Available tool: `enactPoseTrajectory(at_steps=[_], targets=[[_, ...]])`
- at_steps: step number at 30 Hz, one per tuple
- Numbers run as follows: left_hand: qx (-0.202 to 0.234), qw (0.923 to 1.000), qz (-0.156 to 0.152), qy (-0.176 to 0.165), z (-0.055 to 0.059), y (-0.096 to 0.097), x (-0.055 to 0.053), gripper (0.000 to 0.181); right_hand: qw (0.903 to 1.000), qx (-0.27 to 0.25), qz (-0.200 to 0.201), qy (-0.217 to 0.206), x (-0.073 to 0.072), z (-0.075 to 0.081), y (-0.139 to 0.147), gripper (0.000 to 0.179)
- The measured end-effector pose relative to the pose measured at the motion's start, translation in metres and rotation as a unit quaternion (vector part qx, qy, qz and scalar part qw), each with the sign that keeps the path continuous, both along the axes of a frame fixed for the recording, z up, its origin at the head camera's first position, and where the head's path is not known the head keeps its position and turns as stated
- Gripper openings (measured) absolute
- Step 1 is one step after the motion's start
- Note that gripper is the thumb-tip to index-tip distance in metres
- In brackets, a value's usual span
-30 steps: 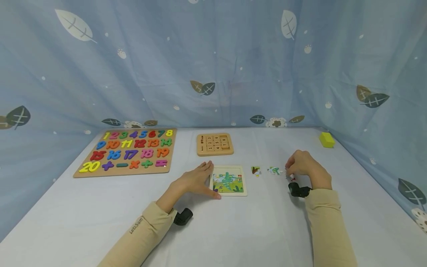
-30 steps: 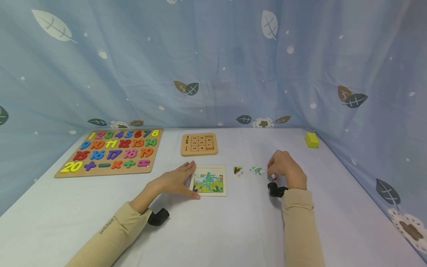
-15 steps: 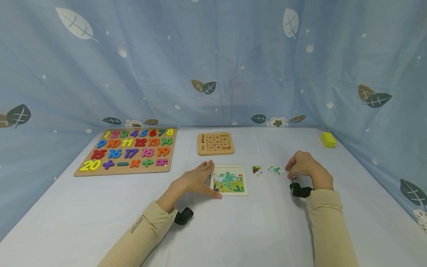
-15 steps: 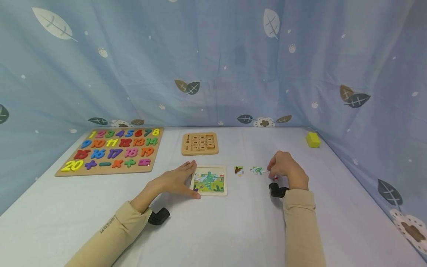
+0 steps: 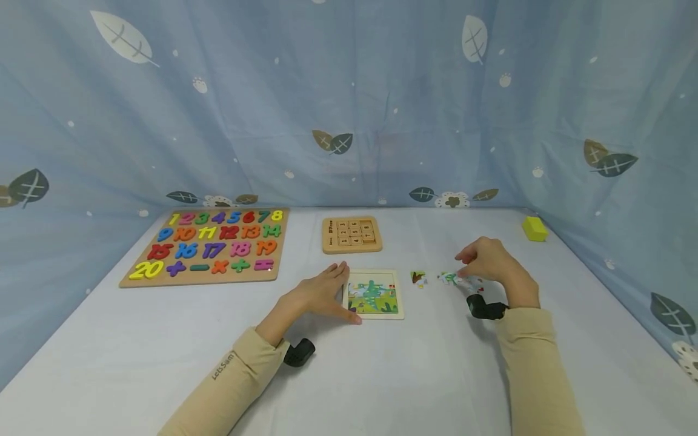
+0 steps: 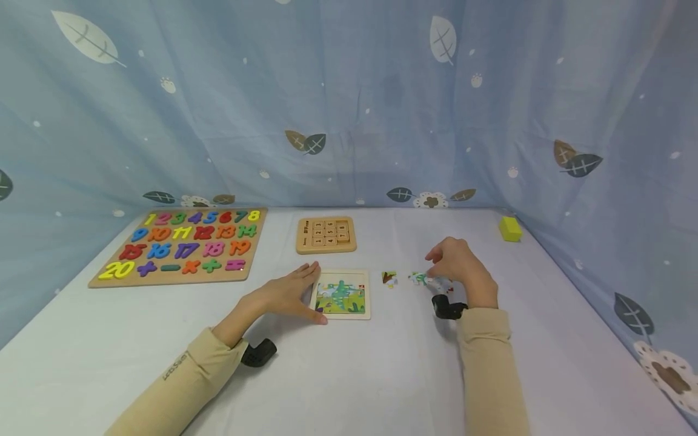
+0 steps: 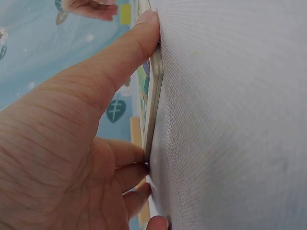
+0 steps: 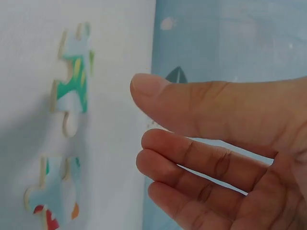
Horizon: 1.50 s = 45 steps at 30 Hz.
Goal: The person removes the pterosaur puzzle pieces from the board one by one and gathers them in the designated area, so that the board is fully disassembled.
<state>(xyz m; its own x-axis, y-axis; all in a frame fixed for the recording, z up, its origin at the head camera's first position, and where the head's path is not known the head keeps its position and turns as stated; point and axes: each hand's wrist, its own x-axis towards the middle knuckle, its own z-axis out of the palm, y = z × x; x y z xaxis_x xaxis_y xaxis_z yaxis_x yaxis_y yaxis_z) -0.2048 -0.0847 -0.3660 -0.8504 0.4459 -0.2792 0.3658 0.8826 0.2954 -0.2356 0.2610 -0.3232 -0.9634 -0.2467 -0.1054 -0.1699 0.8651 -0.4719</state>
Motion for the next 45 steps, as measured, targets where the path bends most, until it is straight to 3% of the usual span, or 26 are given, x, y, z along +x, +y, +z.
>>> enactPoseTrajectory(at_steps=[17, 23, 30, 37, 45], targets=[[0.007, 1.0000, -0.002, -0.001, 0.001, 0.001, 0.001, 0.115, 0.9954, -0.063, 0.071, 0.017, -0.002, -0.004, -0.049, 0.048], [0.009, 0.9999, -0.006, 0.001, 0.000, 0.000, 0.000, 0.115, 0.9953, -0.055, 0.077, 0.022, 0.005, 0.001, -0.070, 0.046], [0.007, 1.0000, -0.004, 0.002, 0.000, 0.000, 0.000, 0.115, 0.9909, -0.045, 0.123, 0.032, 0.011, 0.001, -0.101, 0.043], [0.005, 1.0000, 0.003, -0.006, 0.001, 0.000, 0.002, 0.115, 0.9844, -0.041, 0.165, 0.043, 0.017, -0.010, -0.129, 0.039], [0.008, 1.0000, -0.001, -0.001, 0.001, -0.001, 0.002, 0.115, 0.9828, -0.005, 0.181, 0.038, 0.025, -0.022, -0.155, 0.041]])
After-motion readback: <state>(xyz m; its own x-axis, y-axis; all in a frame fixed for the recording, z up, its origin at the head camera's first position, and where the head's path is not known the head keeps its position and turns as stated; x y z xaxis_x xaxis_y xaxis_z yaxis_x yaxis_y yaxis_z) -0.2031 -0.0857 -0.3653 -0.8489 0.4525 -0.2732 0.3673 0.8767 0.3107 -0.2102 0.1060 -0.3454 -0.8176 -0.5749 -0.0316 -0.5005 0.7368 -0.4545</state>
